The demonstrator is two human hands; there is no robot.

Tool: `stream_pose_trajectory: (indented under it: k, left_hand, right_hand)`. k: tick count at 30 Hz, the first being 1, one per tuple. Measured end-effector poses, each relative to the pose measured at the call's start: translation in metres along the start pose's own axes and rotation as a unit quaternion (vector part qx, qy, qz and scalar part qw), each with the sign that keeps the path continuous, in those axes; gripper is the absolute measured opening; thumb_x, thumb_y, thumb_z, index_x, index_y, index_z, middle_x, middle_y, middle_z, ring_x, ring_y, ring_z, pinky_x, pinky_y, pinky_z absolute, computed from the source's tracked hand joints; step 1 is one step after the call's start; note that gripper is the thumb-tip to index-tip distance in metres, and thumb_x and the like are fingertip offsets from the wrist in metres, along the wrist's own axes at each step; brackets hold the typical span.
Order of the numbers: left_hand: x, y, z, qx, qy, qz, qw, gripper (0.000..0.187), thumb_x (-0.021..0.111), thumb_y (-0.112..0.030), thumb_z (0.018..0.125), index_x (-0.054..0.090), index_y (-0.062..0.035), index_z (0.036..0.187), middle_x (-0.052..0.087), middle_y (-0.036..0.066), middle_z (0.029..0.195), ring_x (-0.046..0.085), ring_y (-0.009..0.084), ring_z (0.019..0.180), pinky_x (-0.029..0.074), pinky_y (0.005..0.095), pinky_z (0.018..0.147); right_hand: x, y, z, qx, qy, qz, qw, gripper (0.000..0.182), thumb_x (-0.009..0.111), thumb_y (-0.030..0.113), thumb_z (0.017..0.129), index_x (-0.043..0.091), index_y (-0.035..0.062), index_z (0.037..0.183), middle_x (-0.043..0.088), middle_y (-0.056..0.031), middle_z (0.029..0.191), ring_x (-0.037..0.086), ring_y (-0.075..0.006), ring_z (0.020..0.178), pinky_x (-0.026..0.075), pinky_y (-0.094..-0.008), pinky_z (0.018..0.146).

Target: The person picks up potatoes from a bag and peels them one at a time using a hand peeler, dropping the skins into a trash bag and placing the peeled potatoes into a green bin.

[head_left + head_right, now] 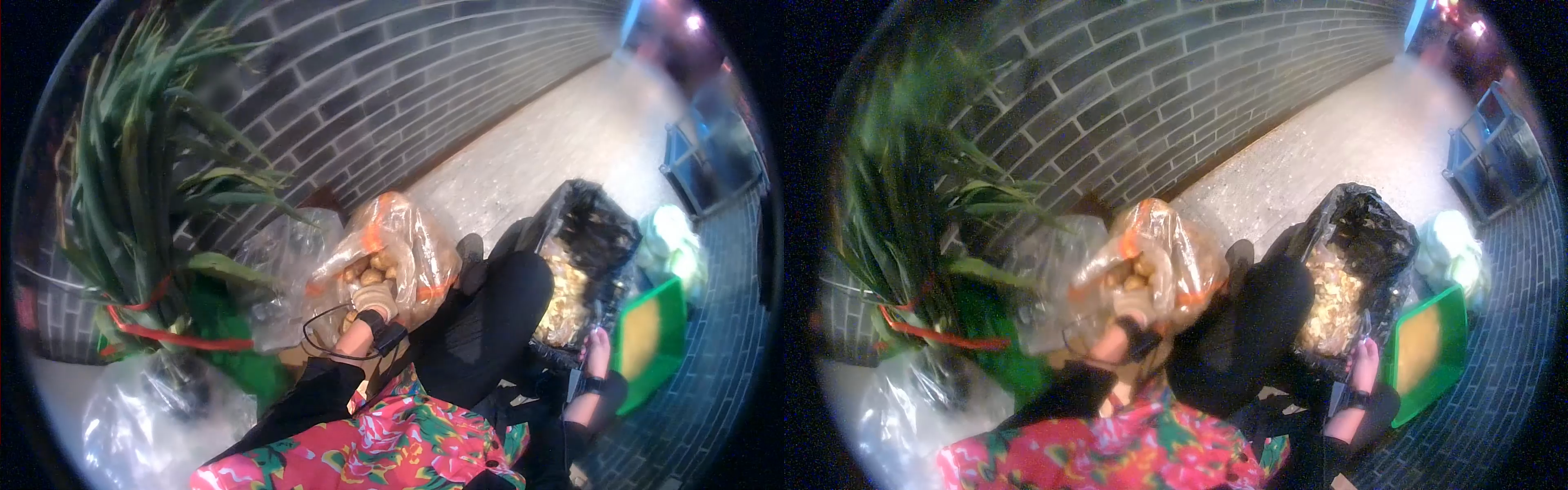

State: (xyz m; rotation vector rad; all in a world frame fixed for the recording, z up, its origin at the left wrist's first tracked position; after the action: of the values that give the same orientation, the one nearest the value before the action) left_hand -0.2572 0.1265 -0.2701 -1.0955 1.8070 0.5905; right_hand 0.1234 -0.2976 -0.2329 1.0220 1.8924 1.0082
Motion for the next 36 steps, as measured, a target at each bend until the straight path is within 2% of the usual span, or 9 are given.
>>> stream_pose_trajectory:
  k: [6,9,12,13,16,18,21,27,36]
  left_hand:
    - [0.004,0.021,0.010,-0.020,0.029,-0.037,0.999,0.049,0.065,-0.031,0.076,0.061,-0.0120,0.121,0.065,0.018,0.118,0.065,0.0314,0.107,0.052,0.0453,0.084]
    - [0.033,0.027,0.033,-0.006,0.045,-0.020,0.999,0.049,0.065,-0.035,0.079,0.061,-0.0089,0.120,0.067,0.016,0.115,0.067,0.0309,0.099,0.054,0.0440,0.080]
    - [0.035,0.017,0.030,0.053,0.074,-0.037,0.995,0.049,0.065,-0.037,0.080,0.061,-0.0086,0.119,0.067,0.016,0.114,0.067,0.0308,0.097,0.054,0.0434,0.079]
    - [0.036,0.015,0.028,0.076,0.084,-0.049,0.992,0.049,0.064,-0.037,0.080,0.061,-0.0085,0.119,0.067,0.016,0.113,0.067,0.0307,0.096,0.054,0.0432,0.078]
    - [0.044,0.033,-0.008,0.111,0.119,-0.114,0.980,0.049,0.064,-0.038,0.081,0.061,-0.0082,0.119,0.067,0.016,0.112,0.067,0.0306,0.095,0.054,0.0426,0.078]
    - [0.030,0.039,-0.023,0.108,0.106,-0.168,0.974,0.049,0.064,-0.039,0.081,0.061,-0.0080,0.119,0.067,0.016,0.111,0.067,0.0305,0.093,0.054,0.0421,0.077]
    - [-0.007,0.031,-0.034,0.112,0.066,-0.251,0.959,0.049,0.063,-0.041,0.082,0.060,-0.0077,0.118,0.067,0.015,0.110,0.067,0.0304,0.092,0.054,0.0415,0.076]
    - [-0.082,-0.003,-0.053,0.173,0.002,-0.435,0.883,0.050,0.062,-0.043,0.083,0.060,-0.0070,0.118,0.067,0.015,0.108,0.067,0.0301,0.088,0.055,0.0402,0.074]
    - [-0.181,-0.023,-0.088,0.229,-0.013,-0.665,0.710,0.048,0.058,-0.047,0.087,0.059,-0.0083,0.115,0.064,0.013,0.100,0.063,0.0284,0.083,0.052,0.0382,0.069]
  right_hand:
    - [0.001,0.010,-0.014,-0.003,-0.021,-0.003,1.000,0.024,0.052,0.024,0.098,0.054,0.0123,0.119,0.052,0.0014,0.074,0.048,-0.0078,0.051,0.038,-0.0216,0.039]
    - [0.004,0.012,-0.015,-0.026,-0.016,-0.011,0.999,0.024,0.051,0.024,0.098,0.054,0.0121,0.118,0.053,0.0006,0.073,0.048,-0.0079,0.050,0.039,-0.0217,0.040]
    - [0.014,0.016,-0.016,-0.070,0.013,-0.010,0.997,0.021,0.050,0.021,0.097,0.051,0.0119,0.115,0.051,-0.0004,0.070,0.049,-0.0097,0.047,0.040,-0.0240,0.037]
    - [0.014,0.006,-0.008,-0.047,-0.039,-0.028,0.998,0.022,0.051,0.016,0.095,0.050,0.0115,0.116,0.052,-0.0010,0.069,0.049,-0.0108,0.045,0.040,-0.0252,0.036]
    - [0.024,0.009,-0.009,-0.011,-0.061,0.005,0.998,0.027,0.056,0.015,0.094,0.049,0.0075,0.119,0.054,-0.0021,0.069,0.049,-0.0116,0.044,0.039,-0.0264,0.038]
    - [0.025,0.007,0.002,-0.134,-0.100,-0.064,0.984,0.027,0.057,0.015,0.094,0.050,0.0054,0.118,0.054,-0.0020,0.071,0.049,-0.0106,0.045,0.039,-0.0265,0.039]
    - [0.039,0.035,-0.021,-0.070,-0.075,0.069,0.992,0.025,0.056,0.013,0.094,0.050,0.0044,0.117,0.054,-0.0018,0.073,0.047,-0.0095,0.048,0.038,-0.0264,0.041]
    - [0.049,0.021,-0.004,-0.120,-0.101,0.023,0.987,0.035,0.058,0.016,0.093,0.048,0.0047,0.124,0.057,-0.0033,0.076,0.051,-0.0102,0.052,0.041,-0.0270,0.045]
    - [0.042,0.034,-0.021,-0.119,-0.096,0.017,0.988,0.036,0.058,0.011,0.090,0.044,0.0046,0.122,0.053,-0.0032,0.072,0.053,-0.0122,0.051,0.043,-0.0289,0.045]
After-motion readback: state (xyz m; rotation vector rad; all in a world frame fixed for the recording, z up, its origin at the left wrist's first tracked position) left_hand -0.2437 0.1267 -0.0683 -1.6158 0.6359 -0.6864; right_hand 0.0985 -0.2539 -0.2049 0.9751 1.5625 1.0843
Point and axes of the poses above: each hand's wrist, its own z-axis towards the middle knuckle, its own x-axis out of the palm, y = z × x, the point moved 6 cm from there along z, towards the middle knuckle
